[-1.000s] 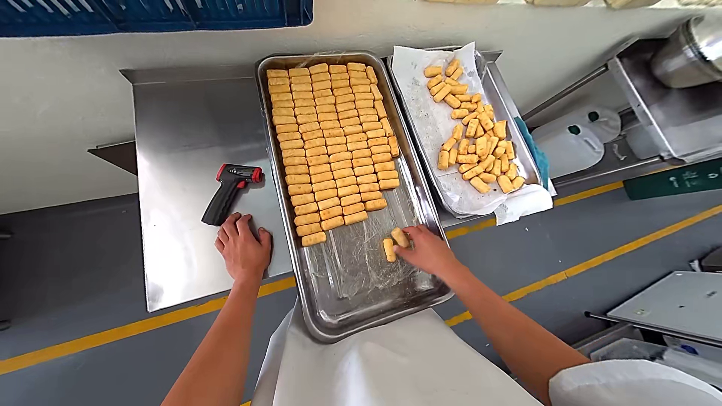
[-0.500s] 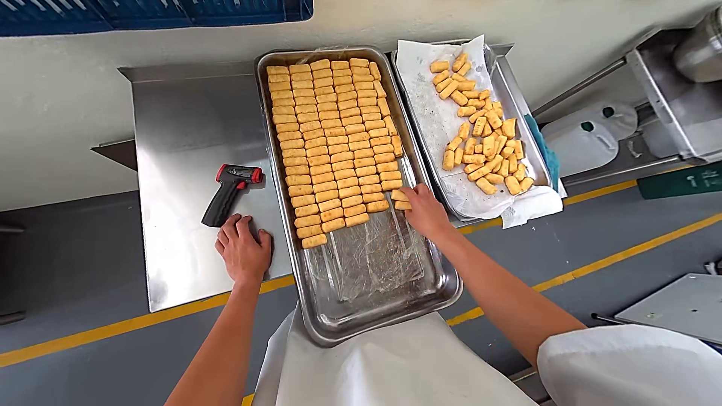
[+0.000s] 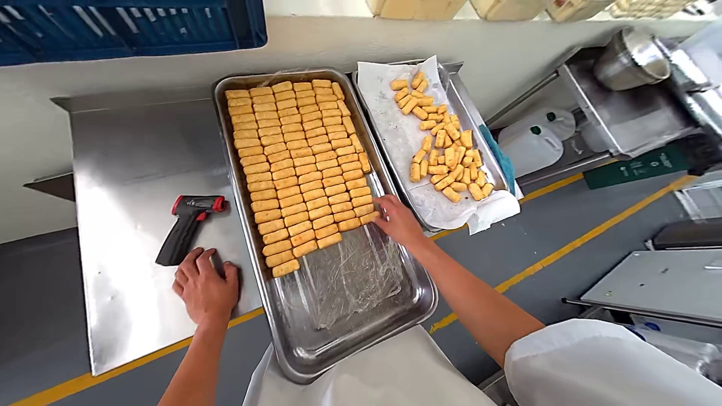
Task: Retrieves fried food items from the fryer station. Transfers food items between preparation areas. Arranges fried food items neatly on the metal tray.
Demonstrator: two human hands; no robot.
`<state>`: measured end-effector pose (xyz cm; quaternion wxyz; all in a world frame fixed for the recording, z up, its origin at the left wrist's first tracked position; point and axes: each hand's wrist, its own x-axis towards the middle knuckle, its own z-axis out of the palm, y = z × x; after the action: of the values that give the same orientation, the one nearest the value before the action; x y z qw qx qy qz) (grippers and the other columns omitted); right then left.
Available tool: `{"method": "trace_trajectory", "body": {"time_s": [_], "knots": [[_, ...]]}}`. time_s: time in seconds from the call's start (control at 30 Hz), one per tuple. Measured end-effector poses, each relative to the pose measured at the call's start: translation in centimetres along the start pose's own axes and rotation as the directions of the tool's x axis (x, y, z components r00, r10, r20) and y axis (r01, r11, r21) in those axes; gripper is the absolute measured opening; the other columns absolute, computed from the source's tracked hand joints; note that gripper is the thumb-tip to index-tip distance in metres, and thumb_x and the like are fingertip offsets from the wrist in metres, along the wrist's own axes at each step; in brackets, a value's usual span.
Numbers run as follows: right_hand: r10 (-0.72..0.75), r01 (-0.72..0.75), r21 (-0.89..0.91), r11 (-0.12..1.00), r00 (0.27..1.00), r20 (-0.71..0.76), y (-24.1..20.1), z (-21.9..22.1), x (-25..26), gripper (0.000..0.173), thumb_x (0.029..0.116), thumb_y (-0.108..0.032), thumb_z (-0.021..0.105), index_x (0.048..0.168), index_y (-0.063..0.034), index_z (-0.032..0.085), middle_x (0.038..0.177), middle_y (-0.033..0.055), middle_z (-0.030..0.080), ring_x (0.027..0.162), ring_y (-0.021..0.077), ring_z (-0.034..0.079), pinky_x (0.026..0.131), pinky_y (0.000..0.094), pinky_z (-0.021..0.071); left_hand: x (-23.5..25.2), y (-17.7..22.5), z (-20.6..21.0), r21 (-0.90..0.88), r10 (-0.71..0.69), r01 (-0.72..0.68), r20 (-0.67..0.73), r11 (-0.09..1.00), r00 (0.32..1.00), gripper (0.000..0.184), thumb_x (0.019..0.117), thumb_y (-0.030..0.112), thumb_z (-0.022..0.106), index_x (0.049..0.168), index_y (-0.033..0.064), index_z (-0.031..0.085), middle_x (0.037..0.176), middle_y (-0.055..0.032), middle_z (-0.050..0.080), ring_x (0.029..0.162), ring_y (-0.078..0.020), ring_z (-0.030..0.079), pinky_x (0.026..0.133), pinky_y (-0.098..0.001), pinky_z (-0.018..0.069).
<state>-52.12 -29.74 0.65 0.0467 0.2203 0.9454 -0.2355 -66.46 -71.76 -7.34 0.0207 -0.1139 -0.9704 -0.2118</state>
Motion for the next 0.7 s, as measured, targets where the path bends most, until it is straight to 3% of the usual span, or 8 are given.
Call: {"method": "trace_trajectory", "body": {"time_s": [0.07,0.17,0.3,0.37,0.5,0.6,0.7], "knots": [[0.064,-0.067,-0.043,0.997,0.994,-0.086,2.2,-3.8,1.2,0.04,0.0982,-0.016,0.065,0.137,-0.0069,0.063,0.136,0.0185,0.061,0.115,0.0341,0.067,0.094,0.0528,0.0573,0.1,0.2,0.0,-0.001,-0.003,0.003,-0.004,1.0,1.0,0.056,0.094,0.041,0.044,0.131,0.0035,0.061,0.148,-0.0251,0.049,0.138,-0.0487,0.043,0.11,-0.0681,0.0299],[0.189,-0.21,-0.121,0.97,0.968,-0.163,7.2,-8.6,4.6,0.04,0.0981,-0.016,0.064,0.135,-0.0027,0.062,0.134,0.0258,0.06,0.124,0.0448,0.059,0.1,0.0637,0.0498,0.0,0.4,-0.1,0.004,-0.008,0.008,-0.001,1.0,1.0,0.056,0.0938,0.041,0.044,0.131,0.0026,0.061,0.148,-0.0253,0.049,0.139,-0.0497,0.042,0.11,-0.0684,0.0289],[0.386,-0.404,-0.243,0.882,0.915,-0.117,10.2,-8.8,8.4,0.068,0.0973,-0.055,0.063,0.135,0.0021,0.06,0.131,0.032,0.06,0.126,0.0522,0.056,0.094,0.0724,0.0466,0.0,0.4,-0.1,0.013,-0.013,0.013,0.0,1.0,1.0,0.056,0.0942,0.041,0.043,0.132,0.0031,0.061,0.149,-0.0253,0.049,0.139,-0.0488,0.042,0.11,-0.0679,0.0292],[0.424,-0.433,-0.314,0.845,0.9,-0.099,9.7,-7.7,9.8,0.079,0.0944,-0.062,0.063,0.134,0.0056,0.058,0.137,0.0347,0.055,0.13,0.054,0.051,0.095,0.0716,0.0456,0.1,0.4,-0.1,0.018,-0.018,0.018,-0.005,1.0,1.0,0.057,0.0938,0.042,0.043,0.132,0.003,0.061,0.149,-0.025,0.048,0.139,-0.0487,0.042,0.11,-0.0675,0.0291],[0.506,-0.509,-0.253,0.823,0.859,-0.082,8.9,-6.7,10.5,0.076,0.0867,-0.041,0.077,0.138,0.0094,0.052,0.143,0.0369,0.045,0.13,0.054,0.05,0.095,0.0691,0.0472,0.0,0.4,0.0,0.024,-0.028,0.028,-0.001,0.999,1.0,0.057,0.0934,0.041,0.043,0.132,0.0031,0.061,0.149,-0.0248,0.049,0.139,-0.0482,0.042,0.111,-0.0668,0.0288],[0.54,-0.535,-0.162,0.829,0.841,-0.014,9.3,-6.8,9.6,0.078,0.0834,-0.042,0.081,0.134,0.0113,0.054,0.14,0.0376,0.048,0.129,0.0535,0.051,0.096,0.0704,0.0462,0.0,0.3,0.1,0.022,-0.029,0.029,-0.011,0.999,1.0,0.056,0.0928,0.041,0.043,0.131,0.003,0.061,0.148,-0.0244,0.049,0.139,-0.0487,0.043,0.11,-0.0668,0.0295],[0.488,-0.48,-0.148,0.865,0.873,0.023,10.1,-5.9,8.7,0.069,0.0856,-0.039,0.08,0.13,0.0088,0.058,0.138,0.0356,0.05,0.132,0.0523,0.048,0.099,0.0691,0.0461,0.0,0.4,0.0,0.019,-0.028,0.028,-0.004,0.999,1.0,0.057,0.0934,0.04,0.042,0.131,0.002,0.061,0.149,-0.0252,0.048,0.138,-0.0489,0.043,0.109,-0.0679,0.0297]]}}
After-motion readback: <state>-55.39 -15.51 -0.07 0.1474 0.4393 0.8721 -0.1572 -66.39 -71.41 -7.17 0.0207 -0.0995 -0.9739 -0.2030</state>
